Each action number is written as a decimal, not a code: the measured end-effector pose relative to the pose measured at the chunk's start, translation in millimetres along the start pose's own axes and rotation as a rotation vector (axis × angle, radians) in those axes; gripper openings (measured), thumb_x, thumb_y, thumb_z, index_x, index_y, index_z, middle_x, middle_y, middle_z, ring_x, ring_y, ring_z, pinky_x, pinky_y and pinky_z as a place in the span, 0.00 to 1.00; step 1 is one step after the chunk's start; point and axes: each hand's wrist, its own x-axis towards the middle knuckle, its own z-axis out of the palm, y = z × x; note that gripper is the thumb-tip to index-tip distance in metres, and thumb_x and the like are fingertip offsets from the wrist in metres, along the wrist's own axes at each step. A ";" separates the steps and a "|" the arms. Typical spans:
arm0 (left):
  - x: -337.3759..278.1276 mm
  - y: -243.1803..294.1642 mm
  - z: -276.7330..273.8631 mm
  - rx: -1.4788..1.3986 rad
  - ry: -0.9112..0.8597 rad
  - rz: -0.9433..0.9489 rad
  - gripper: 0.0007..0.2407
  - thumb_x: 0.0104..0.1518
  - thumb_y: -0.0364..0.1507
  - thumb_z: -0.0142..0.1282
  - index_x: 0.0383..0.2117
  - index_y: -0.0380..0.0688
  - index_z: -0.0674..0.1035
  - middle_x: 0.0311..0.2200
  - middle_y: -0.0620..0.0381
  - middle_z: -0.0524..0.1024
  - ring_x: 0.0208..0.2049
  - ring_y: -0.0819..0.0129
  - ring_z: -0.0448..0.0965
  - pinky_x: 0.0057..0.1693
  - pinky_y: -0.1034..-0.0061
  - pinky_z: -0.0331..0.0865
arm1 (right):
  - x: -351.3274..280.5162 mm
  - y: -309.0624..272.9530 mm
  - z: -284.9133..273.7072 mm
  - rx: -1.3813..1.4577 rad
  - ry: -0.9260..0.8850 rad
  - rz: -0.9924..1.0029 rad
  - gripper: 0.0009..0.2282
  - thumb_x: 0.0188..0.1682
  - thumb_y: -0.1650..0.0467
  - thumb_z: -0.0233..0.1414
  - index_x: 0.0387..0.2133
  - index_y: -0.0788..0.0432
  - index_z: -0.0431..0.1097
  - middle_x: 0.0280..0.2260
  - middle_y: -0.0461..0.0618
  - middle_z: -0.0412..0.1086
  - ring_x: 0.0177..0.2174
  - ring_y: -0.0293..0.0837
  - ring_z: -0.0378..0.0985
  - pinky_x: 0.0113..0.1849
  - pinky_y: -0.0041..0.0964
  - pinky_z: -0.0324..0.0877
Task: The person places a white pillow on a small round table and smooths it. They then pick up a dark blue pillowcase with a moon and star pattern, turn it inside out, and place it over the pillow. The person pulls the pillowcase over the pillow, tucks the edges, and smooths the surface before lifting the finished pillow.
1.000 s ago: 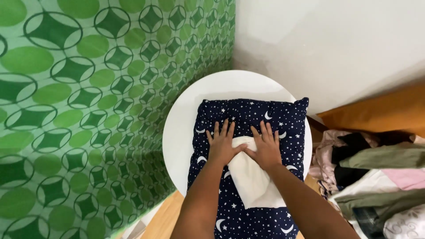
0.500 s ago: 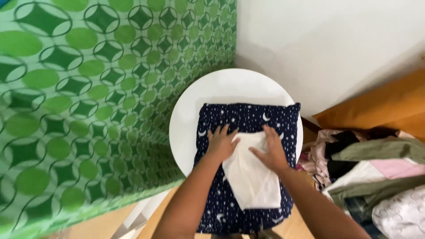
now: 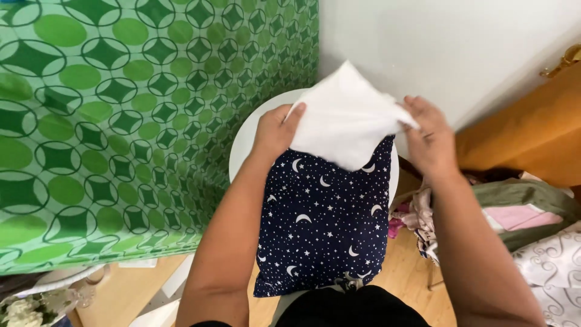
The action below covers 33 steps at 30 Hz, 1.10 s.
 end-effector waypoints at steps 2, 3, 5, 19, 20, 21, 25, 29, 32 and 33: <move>-0.7 -5.5 -2.9 0.039 0.034 -0.013 0.17 0.65 0.43 0.52 0.42 0.42 0.85 0.33 0.49 0.84 0.36 0.57 0.84 0.50 0.68 0.76 | 13.5 -26.1 -14.0 -0.029 0.045 -0.040 0.09 0.56 0.79 0.55 0.48 0.59 0.76 0.54 0.55 0.72 0.55 0.48 0.73 0.56 0.39 0.69; 1.1 -12.8 0.6 0.203 0.078 0.053 0.17 0.63 0.41 0.54 0.44 0.41 0.83 0.37 0.47 0.82 0.40 0.52 0.81 0.51 0.64 0.74 | 16.8 -33.2 -18.1 -0.022 0.012 -0.057 0.10 0.56 0.80 0.54 0.47 0.57 0.77 0.49 0.53 0.73 0.51 0.46 0.75 0.53 0.38 0.70; 3.1 -23.3 11.5 0.367 0.121 0.121 0.17 0.61 0.39 0.56 0.47 0.40 0.82 0.41 0.44 0.80 0.43 0.48 0.79 0.51 0.59 0.72 | 22.3 -47.5 -17.3 -0.018 -0.020 -0.074 0.12 0.55 0.80 0.53 0.46 0.56 0.78 0.44 0.50 0.75 0.46 0.44 0.77 0.50 0.36 0.71; -21.6 85.8 -24.8 0.382 0.354 0.689 0.09 0.61 0.26 0.57 0.44 0.52 0.85 0.40 0.53 0.83 0.42 0.56 0.81 0.50 0.65 0.75 | 67.8 -150.4 -23.4 -0.568 -0.763 0.477 0.18 0.46 0.59 0.63 0.46 0.54 0.77 0.42 0.54 0.79 0.41 0.51 0.81 0.48 0.44 0.73; -15.7 87.6 -33.2 0.384 0.358 0.692 0.09 0.61 0.26 0.57 0.44 0.52 0.85 0.40 0.53 0.83 0.42 0.56 0.81 0.50 0.65 0.75 | 70.6 -142.4 -28.5 -0.569 -0.761 0.472 0.18 0.46 0.59 0.63 0.46 0.54 0.77 0.42 0.54 0.79 0.41 0.51 0.81 0.48 0.44 0.73; -10.5 89.1 -41.7 0.386 0.483 0.745 0.08 0.61 0.27 0.58 0.43 0.52 0.84 0.41 0.53 0.82 0.43 0.58 0.81 0.51 0.66 0.76 | 73.2 -134.2 -33.3 -0.577 -0.791 0.464 0.21 0.45 0.58 0.63 0.48 0.55 0.75 0.44 0.55 0.79 0.44 0.52 0.81 0.50 0.46 0.71; -15.8 104.8 -75.2 0.276 0.741 0.826 0.05 0.66 0.28 0.58 0.45 0.49 0.81 0.40 0.53 0.80 0.42 0.62 0.80 0.49 0.69 0.76 | 81.2 -109.9 -62.1 -0.511 -0.763 0.289 0.22 0.46 0.60 0.62 0.50 0.59 0.76 0.55 0.55 0.70 0.53 0.55 0.71 0.55 0.52 0.63; -8.7 92.6 -102.8 0.190 0.730 0.716 0.05 0.68 0.28 0.55 0.45 0.46 0.80 0.35 0.56 0.80 0.35 0.67 0.79 0.44 0.72 0.74 | 79.5 -132.3 -76.4 -0.345 -0.635 0.264 0.20 0.45 0.62 0.60 0.50 0.57 0.76 0.53 0.56 0.71 0.52 0.54 0.72 0.54 0.52 0.65; 4.0 71.1 -118.7 0.080 0.758 0.662 0.04 0.69 0.27 0.53 0.43 0.44 0.80 0.32 0.58 0.79 0.31 0.71 0.77 0.40 0.75 0.73 | 76.0 -127.4 -80.1 -0.323 -0.637 0.393 0.19 0.45 0.63 0.58 0.49 0.55 0.73 0.42 0.53 0.78 0.44 0.50 0.78 0.51 0.50 0.69; 0.0 68.7 -122.1 0.065 0.776 0.675 0.04 0.69 0.27 0.53 0.42 0.44 0.80 0.31 0.58 0.79 0.30 0.72 0.76 0.39 0.75 0.72 | 75.1 -122.1 -80.8 -0.406 -0.634 0.396 0.17 0.47 0.63 0.57 0.49 0.54 0.72 0.41 0.53 0.78 0.42 0.49 0.77 0.49 0.49 0.70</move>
